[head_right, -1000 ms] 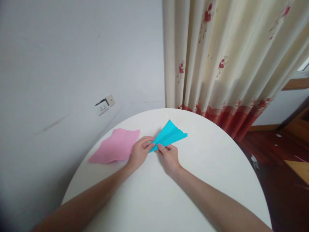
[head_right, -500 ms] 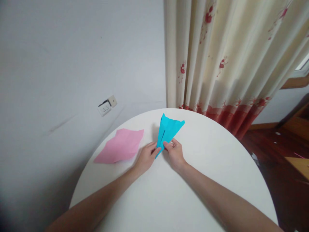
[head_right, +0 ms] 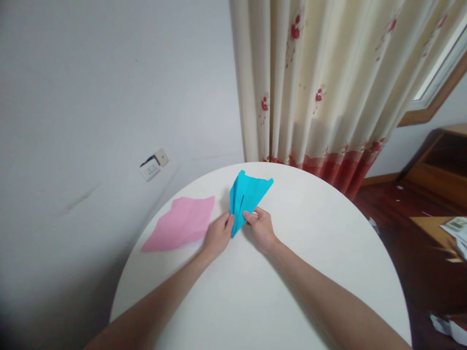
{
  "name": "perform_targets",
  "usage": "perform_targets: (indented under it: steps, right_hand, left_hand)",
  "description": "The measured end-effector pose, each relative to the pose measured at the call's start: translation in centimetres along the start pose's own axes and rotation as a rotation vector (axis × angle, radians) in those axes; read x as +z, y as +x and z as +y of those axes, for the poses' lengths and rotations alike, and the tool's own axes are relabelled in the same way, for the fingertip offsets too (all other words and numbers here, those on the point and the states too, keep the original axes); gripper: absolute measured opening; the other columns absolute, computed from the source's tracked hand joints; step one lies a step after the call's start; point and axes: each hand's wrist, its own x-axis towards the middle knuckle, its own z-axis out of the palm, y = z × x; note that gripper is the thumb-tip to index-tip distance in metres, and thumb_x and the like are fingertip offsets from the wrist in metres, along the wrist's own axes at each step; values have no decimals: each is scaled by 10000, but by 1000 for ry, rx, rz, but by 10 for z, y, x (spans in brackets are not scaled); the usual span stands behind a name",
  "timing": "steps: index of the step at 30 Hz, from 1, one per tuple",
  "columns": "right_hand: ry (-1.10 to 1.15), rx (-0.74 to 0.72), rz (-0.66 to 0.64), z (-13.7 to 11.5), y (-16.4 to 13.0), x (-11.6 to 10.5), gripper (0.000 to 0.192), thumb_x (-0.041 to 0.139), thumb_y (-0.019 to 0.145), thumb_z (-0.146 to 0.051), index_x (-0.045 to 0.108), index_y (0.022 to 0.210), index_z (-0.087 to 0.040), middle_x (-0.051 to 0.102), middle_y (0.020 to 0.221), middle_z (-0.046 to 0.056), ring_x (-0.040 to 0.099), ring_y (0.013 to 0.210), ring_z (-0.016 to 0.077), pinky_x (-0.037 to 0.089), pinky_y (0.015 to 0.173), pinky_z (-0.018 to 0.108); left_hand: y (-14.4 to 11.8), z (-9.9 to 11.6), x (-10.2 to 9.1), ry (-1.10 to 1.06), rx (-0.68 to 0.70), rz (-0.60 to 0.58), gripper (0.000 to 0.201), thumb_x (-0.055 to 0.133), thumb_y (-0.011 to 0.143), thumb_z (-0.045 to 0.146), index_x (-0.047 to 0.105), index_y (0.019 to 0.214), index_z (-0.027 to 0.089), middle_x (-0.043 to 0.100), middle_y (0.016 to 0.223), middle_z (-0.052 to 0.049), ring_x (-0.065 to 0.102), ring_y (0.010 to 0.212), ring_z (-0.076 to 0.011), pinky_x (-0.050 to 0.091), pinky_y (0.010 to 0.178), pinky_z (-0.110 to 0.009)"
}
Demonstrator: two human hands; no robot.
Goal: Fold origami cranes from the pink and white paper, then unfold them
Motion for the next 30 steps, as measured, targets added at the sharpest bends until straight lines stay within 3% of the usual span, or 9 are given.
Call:
perform_targets:
  steps: [3, 7, 10, 15, 22, 26, 30]
  right_hand:
    - [32, 0, -65, -1, 5, -4, 356, 775, 665, -443, 698, 890, -178, 700, 754, 41, 597, 678, 180, 473, 713, 336]
    - [63, 12, -48, -1, 12, -8, 335, 771, 673, -447, 682, 858, -182, 666, 713, 22, 548, 646, 157, 461, 675, 314]
    - [72, 3, -21, 0, 15, -8, 310, 768, 676, -449, 669, 808, -186, 644, 688, 3, 498, 609, 131, 433, 640, 287]
    - [54, -7, -24, 1, 16, -6, 322, 781, 659, -449, 674, 822, -194, 634, 676, -1, 494, 610, 132, 418, 625, 279]
    - [-141, -60, -33, 3, 16, -9, 287, 773, 663, -448, 692, 667, -174, 639, 633, 29, 500, 603, 154, 400, 618, 304]
    - [-196, -101, -39, 3, 17, -13, 280, 767, 673, -431, 687, 622, -168, 616, 605, 20, 474, 590, 144, 370, 597, 297]
    - [-184, -113, 48, 2, 21, -21, 267, 764, 685, -420, 681, 627, -173, 606, 596, 16, 475, 590, 145, 363, 589, 298]
  left_hand:
    - [4, -8, 3, -108, -45, -5, 217, 515, 876, 356, 646, 971, 211, 598, 625, 13, 542, 566, -143, 412, 570, -229]
    - [8, -17, 5, -355, -101, 90, 496, 578, 844, 322, 425, 1300, 199, 607, 657, 30, 576, 602, -132, 449, 612, -229]
    - [10, -18, 4, -425, -141, 128, 393, 598, 832, 317, 458, 1174, 181, 633, 685, 9, 599, 627, -132, 460, 613, -229]
    - [11, -22, 1, -334, -149, 191, 206, 632, 804, 353, 555, 841, 166, 655, 697, -20, 608, 633, -138, 465, 594, -232]
    - [13, -30, -2, -181, -141, 174, 268, 628, 802, 415, 582, 715, 166, 641, 602, -12, 605, 546, -141, 454, 519, -227]
    - [14, -37, -4, -224, -194, 174, 279, 615, 803, 424, 555, 711, 167, 642, 608, -12, 636, 555, -156, 510, 529, -253]
    - [18, -40, -5, -293, -261, 196, 278, 589, 815, 430, 510, 751, 172, 634, 618, -1, 645, 540, -162, 546, 522, -286]
